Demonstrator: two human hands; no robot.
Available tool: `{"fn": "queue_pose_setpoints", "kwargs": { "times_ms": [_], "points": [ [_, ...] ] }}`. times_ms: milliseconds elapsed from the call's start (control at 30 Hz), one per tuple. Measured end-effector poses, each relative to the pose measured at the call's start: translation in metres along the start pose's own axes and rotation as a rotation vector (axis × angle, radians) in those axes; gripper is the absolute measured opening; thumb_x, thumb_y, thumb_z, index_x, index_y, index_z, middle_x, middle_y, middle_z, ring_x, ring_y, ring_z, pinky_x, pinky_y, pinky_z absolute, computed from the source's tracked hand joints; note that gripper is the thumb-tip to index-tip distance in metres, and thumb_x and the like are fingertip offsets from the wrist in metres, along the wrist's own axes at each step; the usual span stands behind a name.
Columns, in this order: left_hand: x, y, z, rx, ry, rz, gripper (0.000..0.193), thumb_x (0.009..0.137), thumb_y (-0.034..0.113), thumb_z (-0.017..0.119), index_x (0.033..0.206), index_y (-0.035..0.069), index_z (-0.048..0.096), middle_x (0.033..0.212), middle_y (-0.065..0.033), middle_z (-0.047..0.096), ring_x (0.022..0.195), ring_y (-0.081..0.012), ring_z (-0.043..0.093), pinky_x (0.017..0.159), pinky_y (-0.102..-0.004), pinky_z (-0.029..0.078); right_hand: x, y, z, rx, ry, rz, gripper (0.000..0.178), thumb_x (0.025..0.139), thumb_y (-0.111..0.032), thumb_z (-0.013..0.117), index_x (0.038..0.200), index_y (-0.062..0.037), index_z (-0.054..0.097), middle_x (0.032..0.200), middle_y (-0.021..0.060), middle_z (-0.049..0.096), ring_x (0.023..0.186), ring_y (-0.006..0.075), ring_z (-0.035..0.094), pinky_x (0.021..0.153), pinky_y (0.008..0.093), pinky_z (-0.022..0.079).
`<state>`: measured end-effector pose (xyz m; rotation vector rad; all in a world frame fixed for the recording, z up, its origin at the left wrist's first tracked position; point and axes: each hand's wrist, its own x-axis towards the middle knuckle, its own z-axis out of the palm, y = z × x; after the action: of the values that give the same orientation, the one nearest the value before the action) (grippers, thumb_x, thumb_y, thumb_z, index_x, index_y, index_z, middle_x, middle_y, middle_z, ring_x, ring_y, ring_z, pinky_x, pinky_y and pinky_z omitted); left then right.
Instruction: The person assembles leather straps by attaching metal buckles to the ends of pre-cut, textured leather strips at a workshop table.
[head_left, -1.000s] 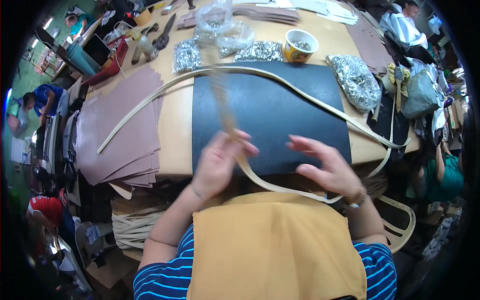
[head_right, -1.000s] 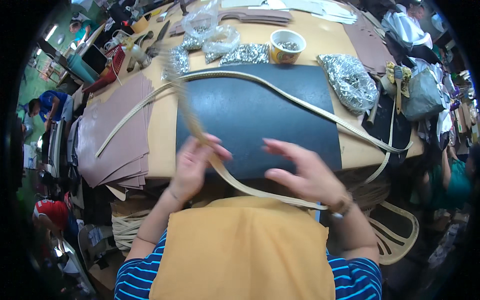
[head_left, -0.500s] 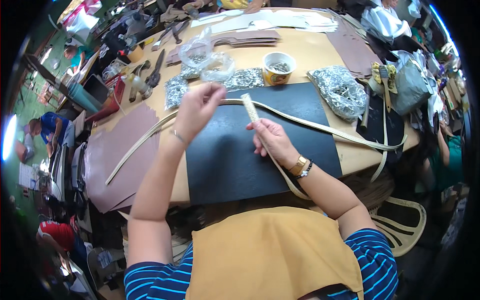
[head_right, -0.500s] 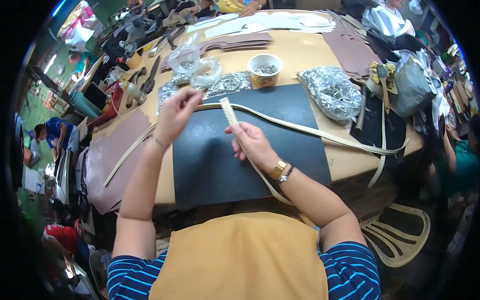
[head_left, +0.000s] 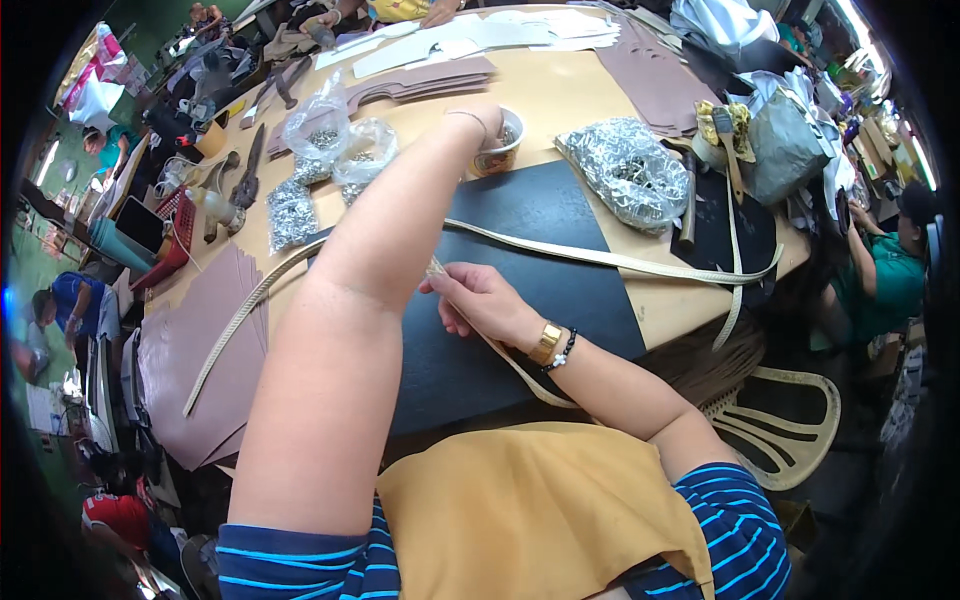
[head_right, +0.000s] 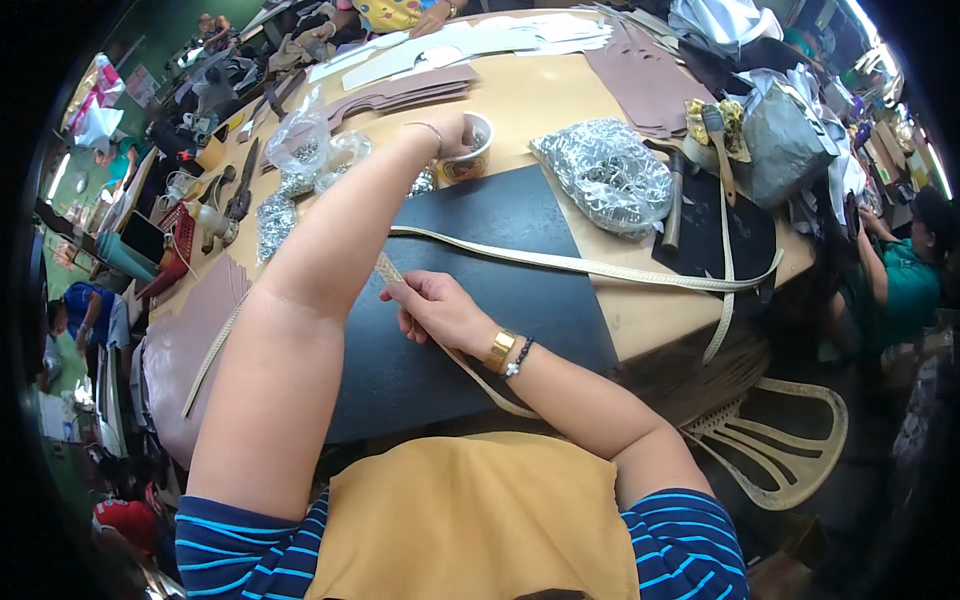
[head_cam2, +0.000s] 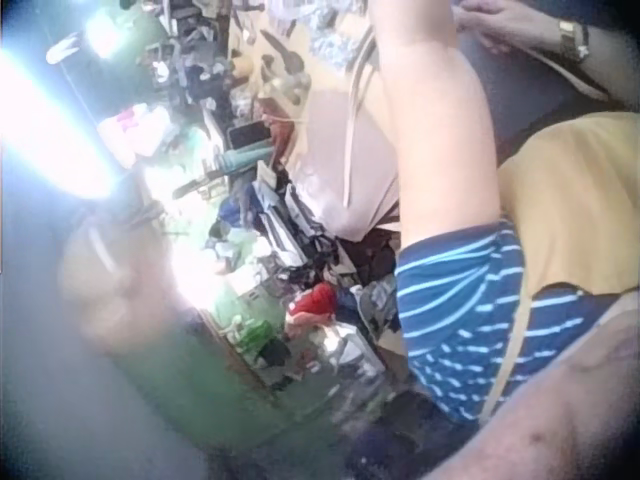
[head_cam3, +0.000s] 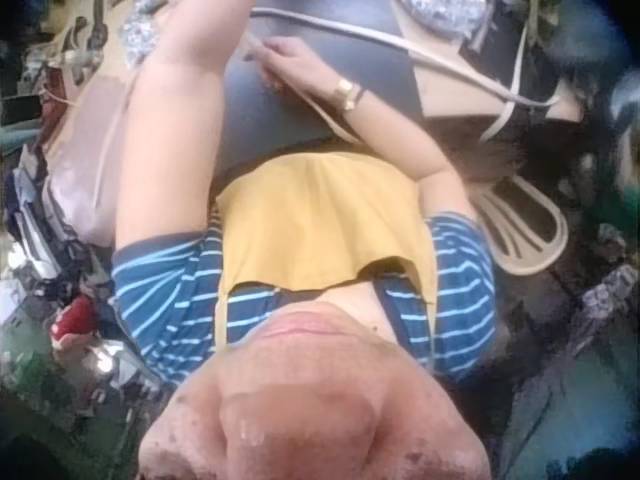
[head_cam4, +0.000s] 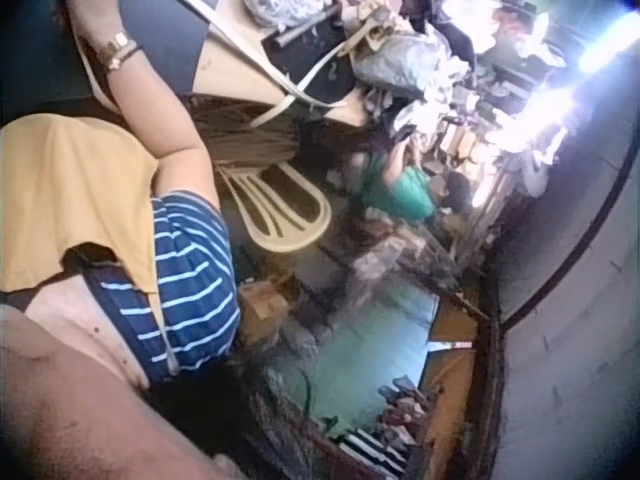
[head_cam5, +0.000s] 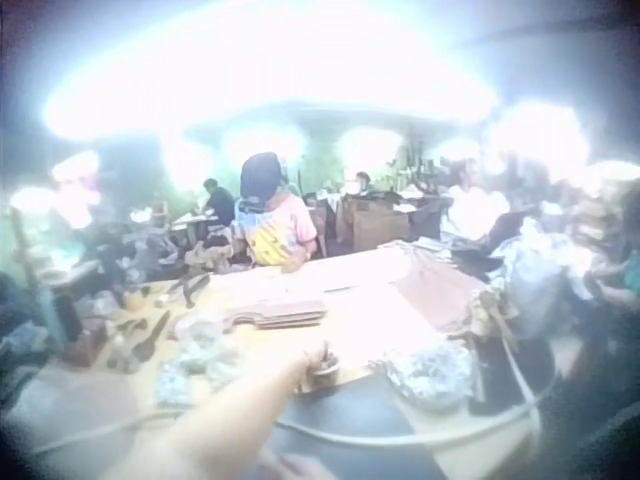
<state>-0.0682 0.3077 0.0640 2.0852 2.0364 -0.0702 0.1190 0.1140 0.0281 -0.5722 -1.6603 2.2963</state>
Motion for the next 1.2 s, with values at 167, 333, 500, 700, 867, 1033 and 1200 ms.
{"fn": "queue_pose_setpoints", "kwargs": {
  "times_ms": [167, 333, 500, 700, 867, 1033, 1200],
  "points": [
    [-0.011, -0.003, 0.004, -0.205, 0.221, 0.0, 0.028, 0.075, 0.03, 0.077, 0.098, 0.015, 0.077, 0.095, -0.0109, 0.073, 0.088, -0.0247, 0.069, 0.082, -0.0359, 0.053, 0.0, 0.006, -0.005, -0.008, -0.015, -0.022, 0.033, 0.103, -0.032, 0.049, 0.106, -0.0019, 0.062, 0.065, -0.0004, 0.057, 0.055, 0.0058, 0.052, 0.052, 0.0207, 0.044],
    [-0.043, -0.019, -0.01, -0.576, 0.466, -0.069, 0.031, 0.078, 0.033, 0.081, 0.09, 0.004, 0.077, 0.082, -0.0074, 0.073, 0.075, -0.0145, 0.066, 0.072, -0.0275, 0.052, 0.007, 0.008, 0.001, -0.023, -0.036, -0.035, 0.033, 0.103, -0.032, 0.049, 0.108, -0.0022, 0.062, 0.066, -0.0009, 0.058, 0.054, 0.0052, 0.052, 0.053, 0.0202, 0.045],
    [-0.141, -0.003, -0.027, -1.433, 0.476, -0.039, 0.034, 0.092, 0.026, 0.07, 0.114, 0.001, 0.064, 0.108, -0.0083, 0.069, 0.101, -0.0146, 0.066, 0.089, -0.0271, 0.051, 0.002, 0.007, -0.009, 0.014, 0.039, 0.01, 0.032, 0.102, -0.031, 0.051, 0.115, -0.0038, 0.062, 0.068, -0.0007, 0.059, 0.053, 0.0039, 0.053, 0.054, 0.0183, 0.047],
    [-0.301, -0.01, 0.068, -2.003, 0.534, -0.224, 0.031, 0.097, 0.026, 0.062, 0.116, 0.002, 0.063, 0.118, -0.0101, 0.065, 0.107, -0.0172, 0.064, 0.086, -0.0269, 0.056, -0.001, 0.008, -0.001, 0.032, 0.03, -0.069, 0.03, 0.102, -0.027, 0.051, 0.12, -0.0043, 0.06, 0.068, -0.0019, 0.058, 0.053, 0.0023, 0.051, 0.053, 0.017, 0.046],
    [-0.34, 0.007, 0.116, -2.213, 0.529, -0.248, 0.031, 0.096, 0.028, 0.063, 0.116, 0.004, 0.063, 0.12, -0.0104, 0.064, 0.109, -0.0172, 0.063, 0.088, -0.027, 0.056, 0.0, 0.01, 0.004, -0.052, 0.014, -0.065, 0.03, 0.102, -0.029, 0.052, 0.119, -0.0052, 0.061, 0.07, -0.0032, 0.058, 0.055, 0.0013, 0.05, 0.055, 0.0168, 0.046],
    [-0.342, 0.003, 0.133, -2.349, 0.554, -0.225, 0.035, 0.096, 0.026, 0.064, 0.123, 0.005, 0.059, 0.122, -0.0106, 0.063, 0.109, -0.0177, 0.064, 0.088, -0.027, 0.057, -0.003, 0.007, 0.006, -0.05, 0.001, -0.066, 0.032, 0.101, -0.031, 0.054, 0.117, -0.0044, 0.062, 0.07, -0.004, 0.058, 0.055, 0.0003, 0.05, 0.054, 0.0156, 0.045],
    [-0.34, 0.001, 0.13, -2.339, 0.528, -0.177, 0.035, 0.096, 0.026, 0.063, 0.123, 0.005, 0.058, 0.122, -0.0111, 0.063, 0.11, -0.0184, 0.064, 0.087, -0.0276, 0.058, -0.003, 0.006, 0.009, -0.068, -0.039, -0.05, 0.031, 0.1, -0.032, 0.056, 0.114, -0.0049, 0.064, 0.07, -0.0053, 0.056, 0.061, 0.0008, 0.051, 0.054, 0.0169, 0.044]
  ]
}}
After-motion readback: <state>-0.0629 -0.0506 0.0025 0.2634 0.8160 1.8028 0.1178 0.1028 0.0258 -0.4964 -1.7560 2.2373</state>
